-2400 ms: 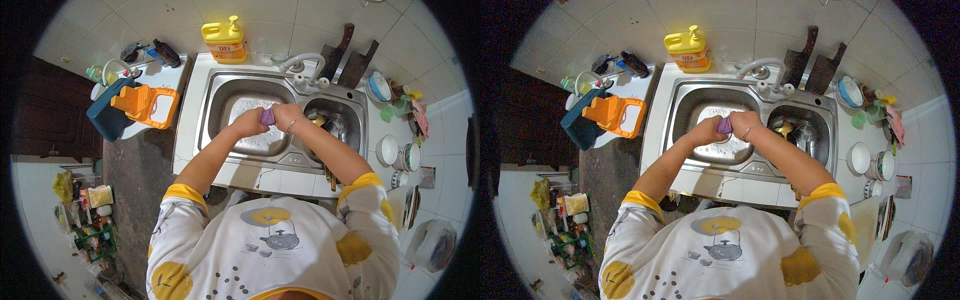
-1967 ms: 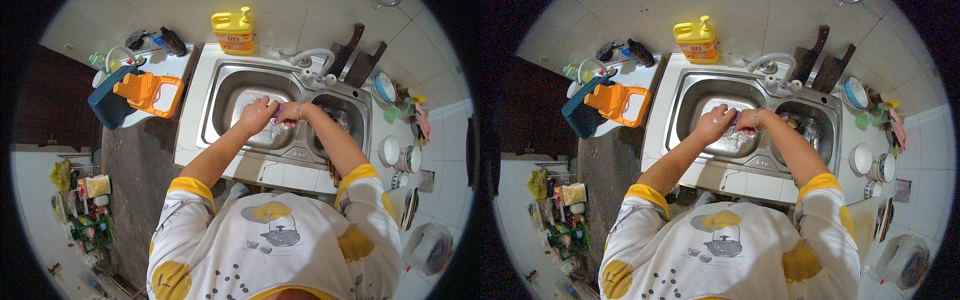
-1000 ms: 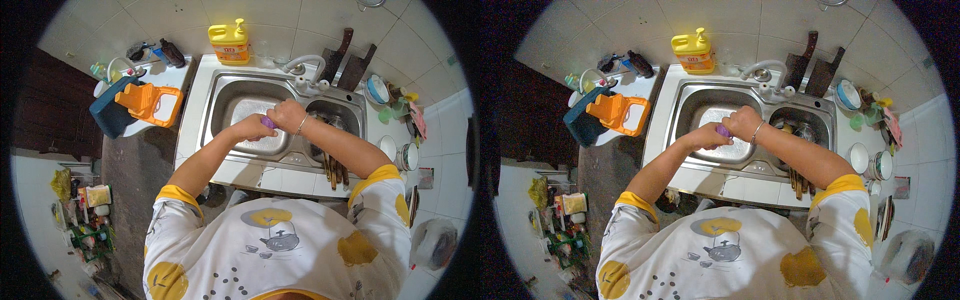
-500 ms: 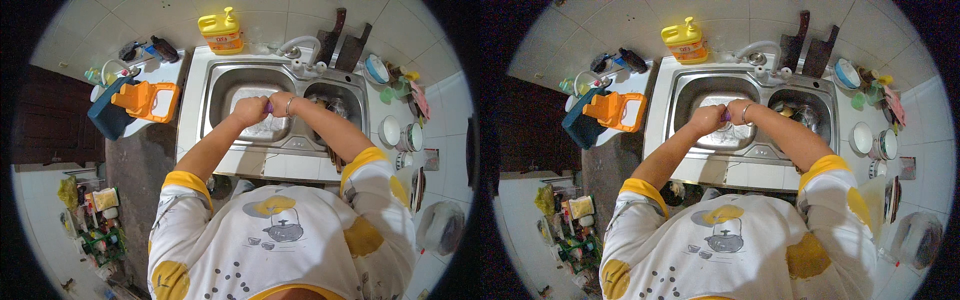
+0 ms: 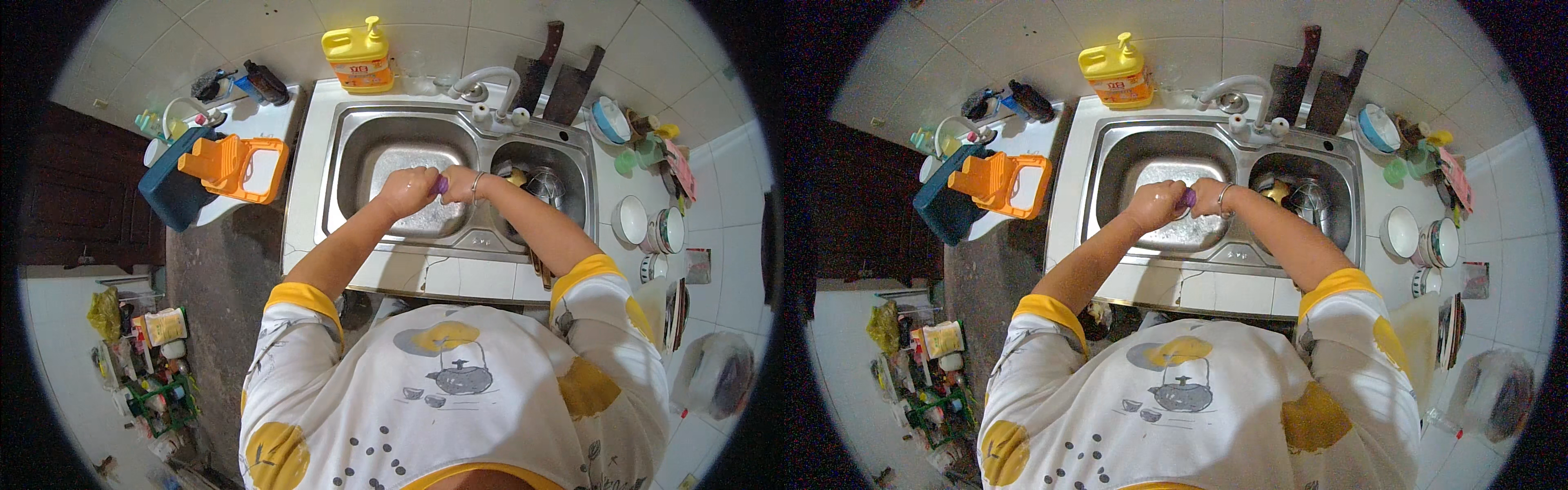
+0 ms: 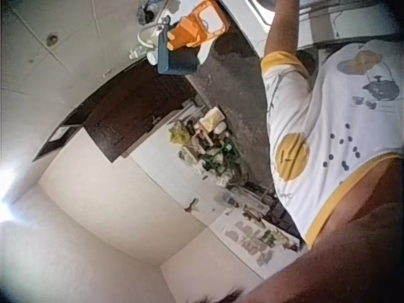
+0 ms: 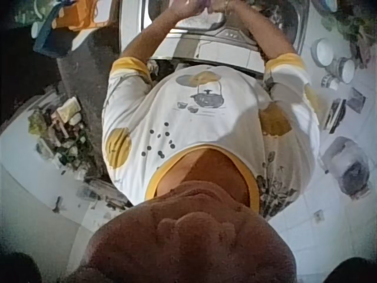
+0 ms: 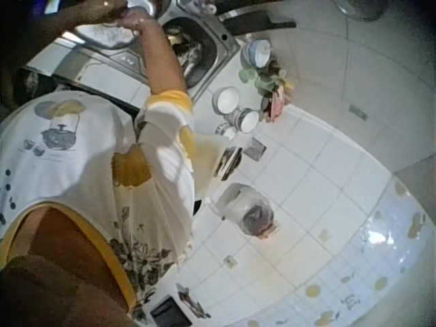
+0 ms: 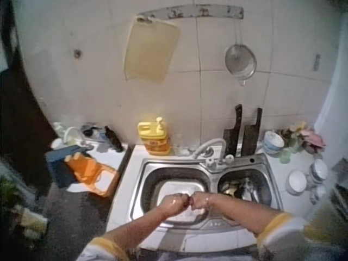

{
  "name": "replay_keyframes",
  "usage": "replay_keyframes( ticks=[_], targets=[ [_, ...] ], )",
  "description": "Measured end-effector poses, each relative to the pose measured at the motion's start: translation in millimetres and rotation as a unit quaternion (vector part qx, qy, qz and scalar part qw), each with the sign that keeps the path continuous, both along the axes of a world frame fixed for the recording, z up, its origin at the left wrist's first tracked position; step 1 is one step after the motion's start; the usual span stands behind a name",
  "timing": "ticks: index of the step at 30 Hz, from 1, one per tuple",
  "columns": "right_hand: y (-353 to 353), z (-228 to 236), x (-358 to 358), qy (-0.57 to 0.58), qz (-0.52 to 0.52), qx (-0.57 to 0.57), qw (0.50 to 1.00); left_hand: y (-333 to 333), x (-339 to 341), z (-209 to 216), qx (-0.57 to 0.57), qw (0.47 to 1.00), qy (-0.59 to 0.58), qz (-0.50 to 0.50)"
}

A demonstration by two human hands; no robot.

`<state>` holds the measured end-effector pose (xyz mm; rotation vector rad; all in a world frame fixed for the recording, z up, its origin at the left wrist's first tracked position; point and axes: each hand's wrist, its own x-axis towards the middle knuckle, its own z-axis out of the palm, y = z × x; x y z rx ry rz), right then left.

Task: The person wipes the kitchen sink area and countertop with a purple cloth. They then disassemble a yellow dish rack, wipe its components, and reassemble it over the sink. Finally, they place a wooden knife block into the rack.

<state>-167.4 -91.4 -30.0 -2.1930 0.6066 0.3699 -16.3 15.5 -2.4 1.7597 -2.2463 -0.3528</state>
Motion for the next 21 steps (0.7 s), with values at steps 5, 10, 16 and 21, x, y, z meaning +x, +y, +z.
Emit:
replay_keyframes(
  ticks=[5,10,16,21],
  targets=[
    [-17,24,3,-0.189,-0.097,0.053,0.976,-3,12,46,-0.048,0.995,0.039,0.073],
    [-20,10,-11,-0.311,-0.282,0.285,0.862,-1,71,29,0.046,0.884,0.453,0.102],
    [33,-89,-31,-0.164,-0.356,-0.103,0.914,56,85,-107,0.078,0.925,0.053,0.367],
    [37,-98,-24,-0.159,-0.464,0.264,0.83,49,69,-83,0.157,0.75,0.523,0.373]
  ],
)
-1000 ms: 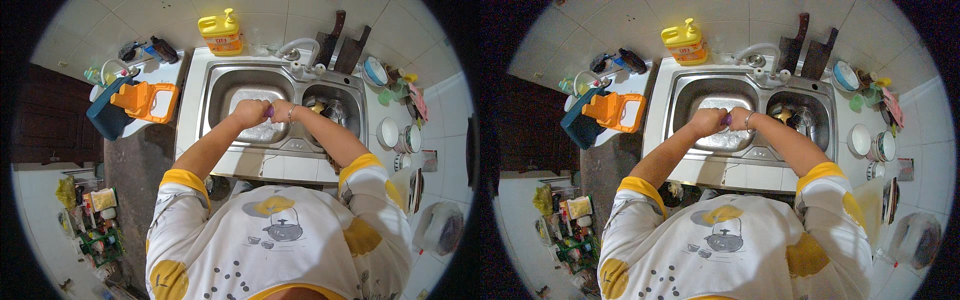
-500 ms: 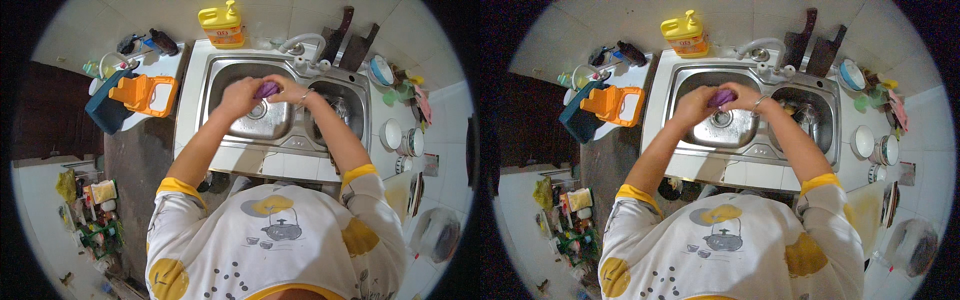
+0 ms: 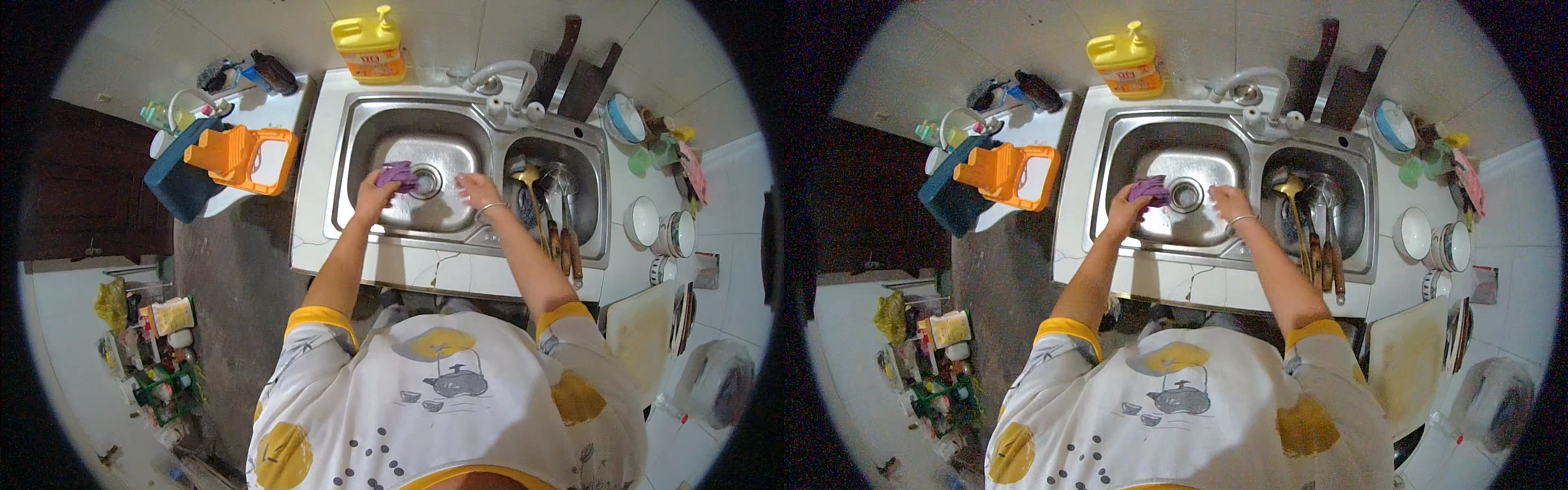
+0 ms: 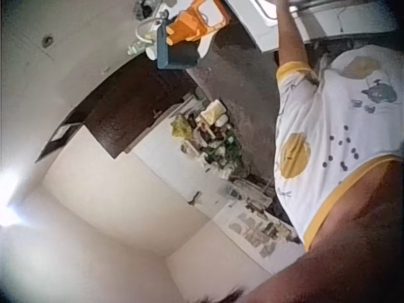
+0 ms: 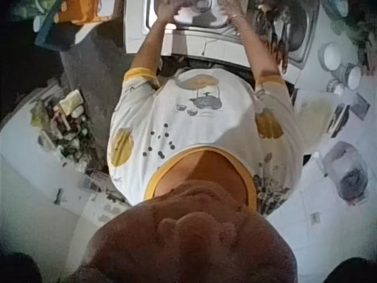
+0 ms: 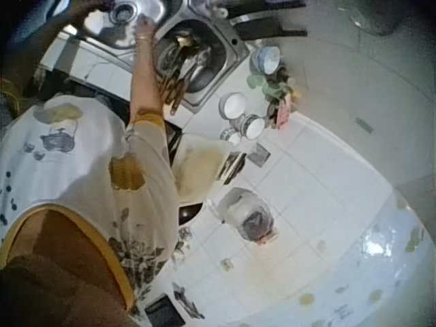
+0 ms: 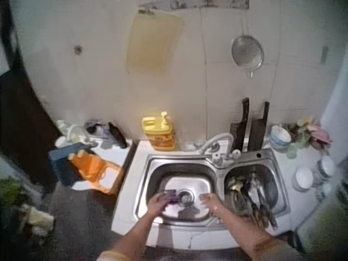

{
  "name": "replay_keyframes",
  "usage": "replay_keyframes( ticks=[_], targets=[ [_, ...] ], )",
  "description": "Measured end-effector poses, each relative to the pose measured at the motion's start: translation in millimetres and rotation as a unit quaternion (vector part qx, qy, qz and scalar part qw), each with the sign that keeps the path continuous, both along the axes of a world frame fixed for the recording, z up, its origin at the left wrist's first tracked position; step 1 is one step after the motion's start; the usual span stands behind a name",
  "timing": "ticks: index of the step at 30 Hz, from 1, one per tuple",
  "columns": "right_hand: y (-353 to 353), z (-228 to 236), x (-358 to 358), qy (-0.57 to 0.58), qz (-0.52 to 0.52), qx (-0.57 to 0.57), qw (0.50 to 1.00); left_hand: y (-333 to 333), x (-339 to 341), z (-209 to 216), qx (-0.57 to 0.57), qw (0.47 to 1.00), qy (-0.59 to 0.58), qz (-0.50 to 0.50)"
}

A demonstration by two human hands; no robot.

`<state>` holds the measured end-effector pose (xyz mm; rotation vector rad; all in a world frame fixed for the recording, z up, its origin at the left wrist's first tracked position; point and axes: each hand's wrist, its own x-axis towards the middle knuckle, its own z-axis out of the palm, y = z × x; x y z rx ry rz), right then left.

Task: The person wipes the kitchen sink area and countertop with a purple cloth. They then disassemble a yellow dish rack, wipe its components, and reassemble it over the sink. Finally, they place a wooden knife block into the rack.

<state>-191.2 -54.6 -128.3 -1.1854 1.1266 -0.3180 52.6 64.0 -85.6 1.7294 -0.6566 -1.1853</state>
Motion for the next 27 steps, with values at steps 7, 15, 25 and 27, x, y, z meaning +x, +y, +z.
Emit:
replay_keyframes(
  ticks=[7,15,25,27],
  targets=[
    [47,63,49,-0.091,-0.064,-0.011,0.994,22,-14,34,-0.055,0.979,0.064,-0.183],
    [67,91,29,-0.073,-0.241,-0.326,0.911,59,54,78,-0.208,0.935,-0.26,-0.121],
    [102,172,9,0.03,-0.228,-0.432,0.872,60,63,125,-0.153,0.952,0.08,-0.253],
    [104,160,5,-0.026,-0.25,-0.397,0.883,57,64,129,-0.158,0.938,0.188,-0.244]
  ],
)
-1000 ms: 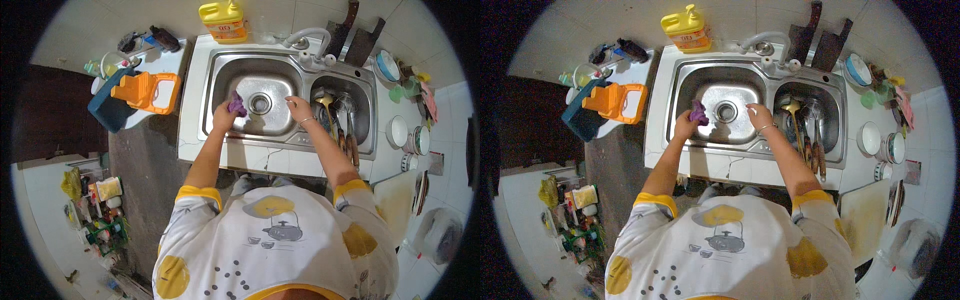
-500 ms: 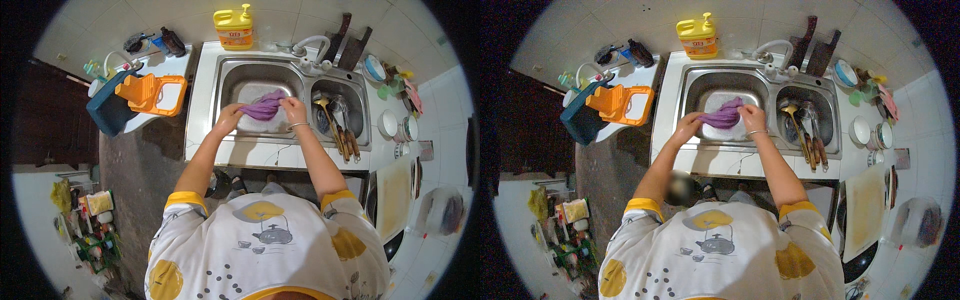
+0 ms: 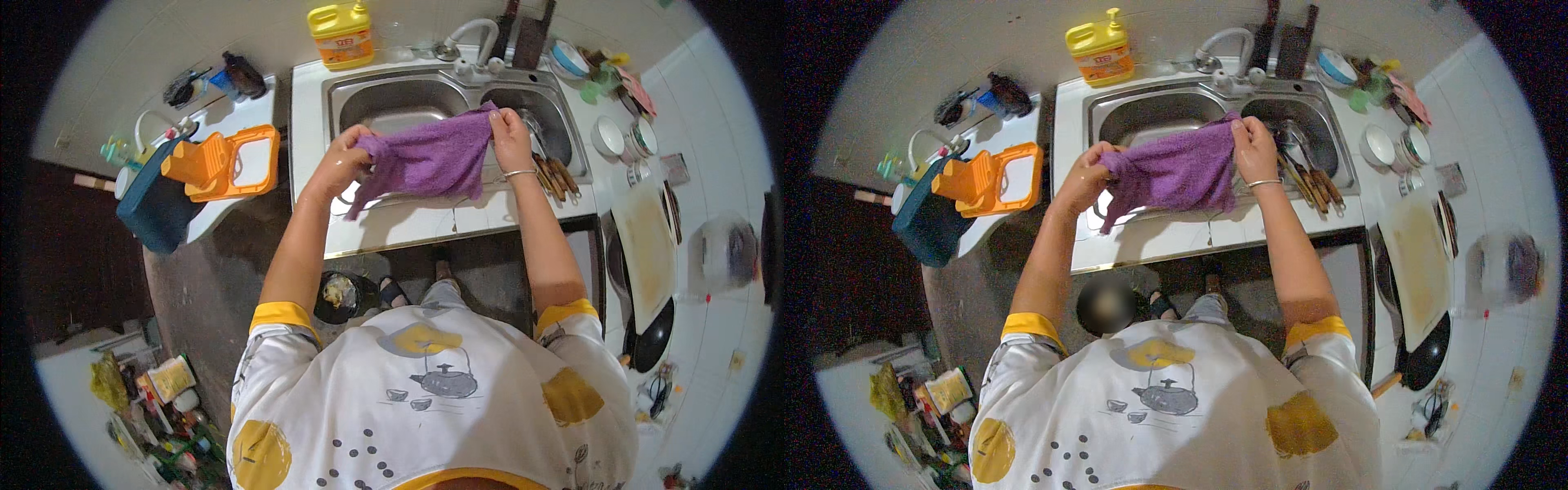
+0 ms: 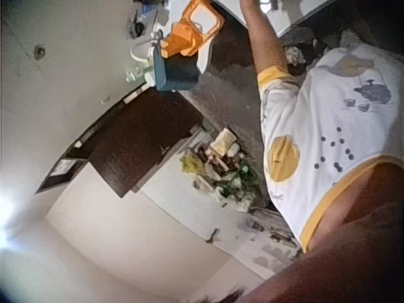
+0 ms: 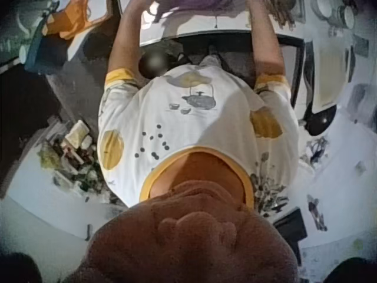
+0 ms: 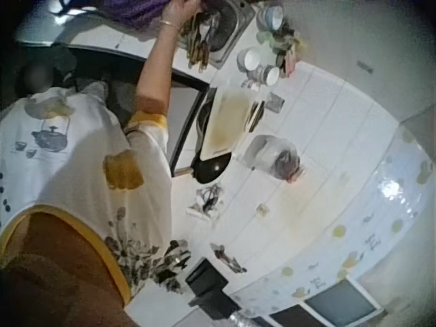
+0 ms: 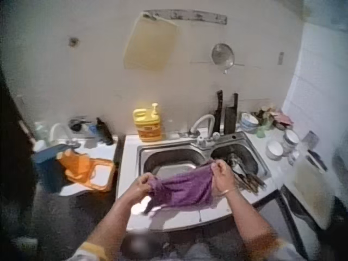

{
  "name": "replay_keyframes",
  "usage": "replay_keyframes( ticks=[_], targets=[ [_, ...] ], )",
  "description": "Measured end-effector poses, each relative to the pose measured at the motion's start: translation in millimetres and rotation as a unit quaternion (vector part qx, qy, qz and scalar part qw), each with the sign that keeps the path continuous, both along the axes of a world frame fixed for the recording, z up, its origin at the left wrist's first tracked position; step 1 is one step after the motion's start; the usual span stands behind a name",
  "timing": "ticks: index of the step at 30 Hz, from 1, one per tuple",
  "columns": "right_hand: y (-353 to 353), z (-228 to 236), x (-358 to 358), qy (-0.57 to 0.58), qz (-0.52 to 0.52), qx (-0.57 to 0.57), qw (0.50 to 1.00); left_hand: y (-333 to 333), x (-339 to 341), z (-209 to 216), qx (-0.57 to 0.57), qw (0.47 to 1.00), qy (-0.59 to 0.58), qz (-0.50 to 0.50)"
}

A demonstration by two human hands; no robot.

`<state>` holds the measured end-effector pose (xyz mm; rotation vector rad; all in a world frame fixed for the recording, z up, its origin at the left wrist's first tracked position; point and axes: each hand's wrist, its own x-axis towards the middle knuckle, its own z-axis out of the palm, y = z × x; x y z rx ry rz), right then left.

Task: The person wipes the kitchen sink area and countertop with a purple cloth. They then disassemble a yellow dish rack, wipe its components, and reassemble it over the sink. Finally, they place a wooden knife block into the rack.

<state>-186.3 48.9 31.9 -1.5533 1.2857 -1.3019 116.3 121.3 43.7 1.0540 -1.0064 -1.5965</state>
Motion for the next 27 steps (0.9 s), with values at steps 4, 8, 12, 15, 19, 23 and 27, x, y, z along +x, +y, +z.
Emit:
replay_keyframes(
  ticks=[4,8,12,15,19,23,27],
  targets=[
    [17,1,-18,-0.025,-0.056,0.027,0.998,-10,1,9,0.001,0.995,0.102,-0.005],
    [33,25,-21,-0.027,-0.099,-0.05,0.993,-21,7,14,-0.033,0.991,0.128,0.002],
    [59,36,-23,0.058,-0.077,-0.005,0.995,1,16,33,0.03,0.99,0.124,-0.058],
    [75,11,-27,0.058,-0.041,0.086,0.994,22,19,22,0.059,0.989,0.095,-0.099],
    [89,-79,-31,0.191,-0.063,0.061,0.978,34,11,-26,0.084,0.961,-0.262,-0.004],
    [108,-117,-23,0.372,0.007,-0.003,0.928,64,-38,-119,-0.239,0.832,-0.475,0.159],
    [133,-112,19,0.506,0.1,-0.015,0.856,92,-85,-130,-0.183,0.737,-0.647,-0.072]
  ],
)
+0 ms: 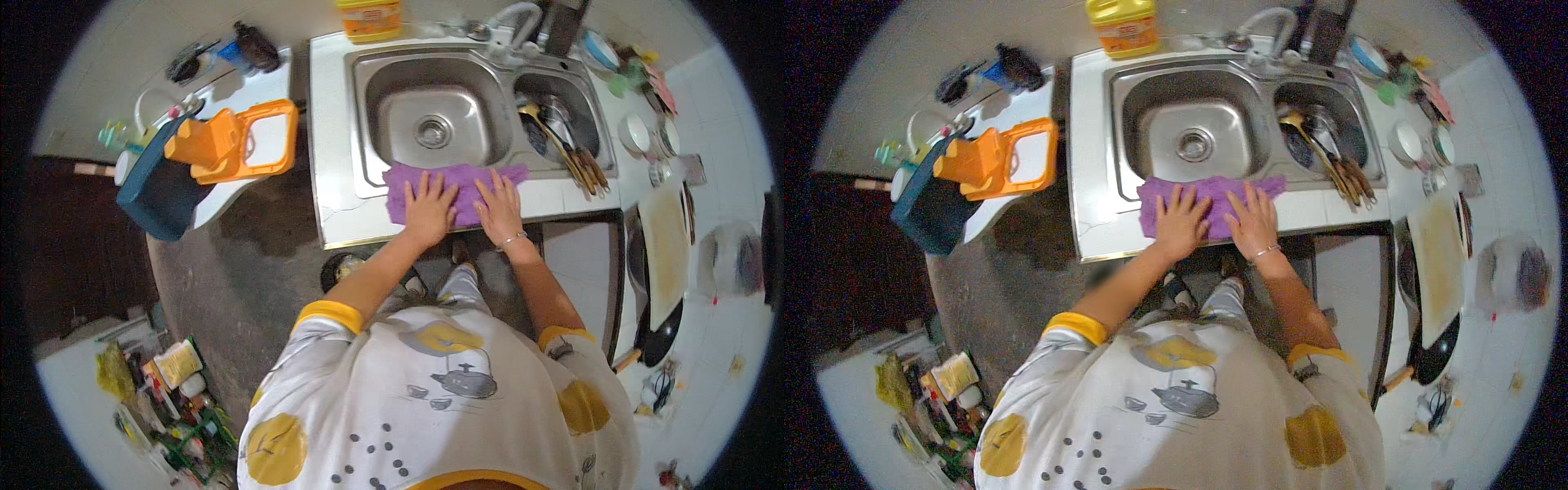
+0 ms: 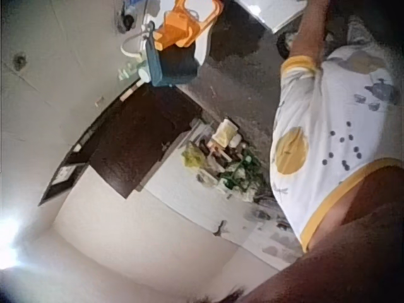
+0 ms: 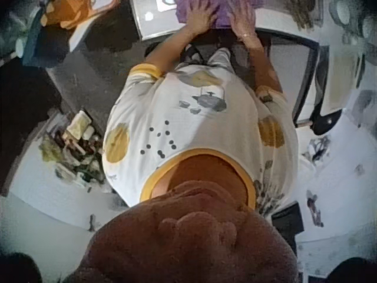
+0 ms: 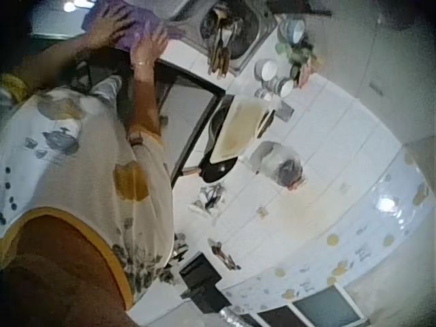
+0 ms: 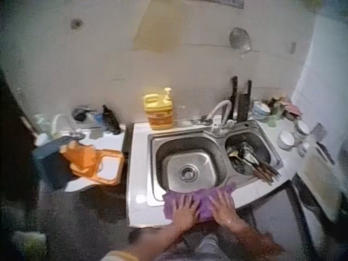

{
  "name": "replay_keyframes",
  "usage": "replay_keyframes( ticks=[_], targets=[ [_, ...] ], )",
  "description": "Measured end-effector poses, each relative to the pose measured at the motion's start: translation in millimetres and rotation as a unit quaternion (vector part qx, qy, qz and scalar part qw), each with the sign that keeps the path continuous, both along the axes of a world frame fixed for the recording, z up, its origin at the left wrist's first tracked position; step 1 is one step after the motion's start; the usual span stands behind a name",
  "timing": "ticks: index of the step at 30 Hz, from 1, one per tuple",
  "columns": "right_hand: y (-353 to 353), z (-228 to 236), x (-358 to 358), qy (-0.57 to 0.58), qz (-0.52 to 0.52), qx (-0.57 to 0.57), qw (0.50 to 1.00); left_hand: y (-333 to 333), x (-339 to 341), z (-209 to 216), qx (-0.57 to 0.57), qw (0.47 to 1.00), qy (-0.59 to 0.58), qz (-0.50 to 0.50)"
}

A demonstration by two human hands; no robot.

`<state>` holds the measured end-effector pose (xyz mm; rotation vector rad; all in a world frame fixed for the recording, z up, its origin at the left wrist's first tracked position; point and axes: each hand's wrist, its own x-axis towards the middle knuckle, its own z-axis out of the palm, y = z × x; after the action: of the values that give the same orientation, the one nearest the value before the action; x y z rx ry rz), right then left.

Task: The person wipes the kitchen sink area and countertop with a purple cloth. They then disassemble a yellow dish rack, wipe its components, and reassemble it over the sink. Finally, they place a wooden knife block into the rack.

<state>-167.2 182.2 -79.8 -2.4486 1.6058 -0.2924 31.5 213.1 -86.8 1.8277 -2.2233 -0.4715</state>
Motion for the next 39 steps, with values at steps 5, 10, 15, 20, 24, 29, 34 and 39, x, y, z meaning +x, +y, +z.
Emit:
replay_keyframes(
  ticks=[5,10,15,20,24,29,34,39],
  targets=[
    [8,-19,43,0.088,0.016,-0.002,0.996,-11,42,-25,-0.039,0.998,0.009,-0.055],
    [2,-20,141,0.025,0.114,0.073,0.991,11,136,-21,-0.033,0.998,-0.036,-0.035],
    [-24,-21,224,-0.007,0.111,0.135,0.985,-5,199,-19,-0.043,0.995,-0.09,-0.013],
    [3,-15,219,-0.012,0.138,0.143,0.98,40,193,-30,-0.06,0.995,-0.075,0.041],
    [49,-20,200,0.01,0.192,0.009,0.981,94,164,-26,-0.037,0.989,-0.081,0.115],
    [60,-25,136,-0.031,0.181,0.039,0.982,107,110,-24,0.014,0.987,-0.082,0.134],
    [52,-23,11,-0.002,0.048,0.025,0.999,71,19,-21,-0.002,0.998,0.003,-0.061],
    [36,-20,-92,0.019,-0.105,-0.029,0.994,10,-70,-12,0.021,0.974,0.055,-0.22]
  ],
)
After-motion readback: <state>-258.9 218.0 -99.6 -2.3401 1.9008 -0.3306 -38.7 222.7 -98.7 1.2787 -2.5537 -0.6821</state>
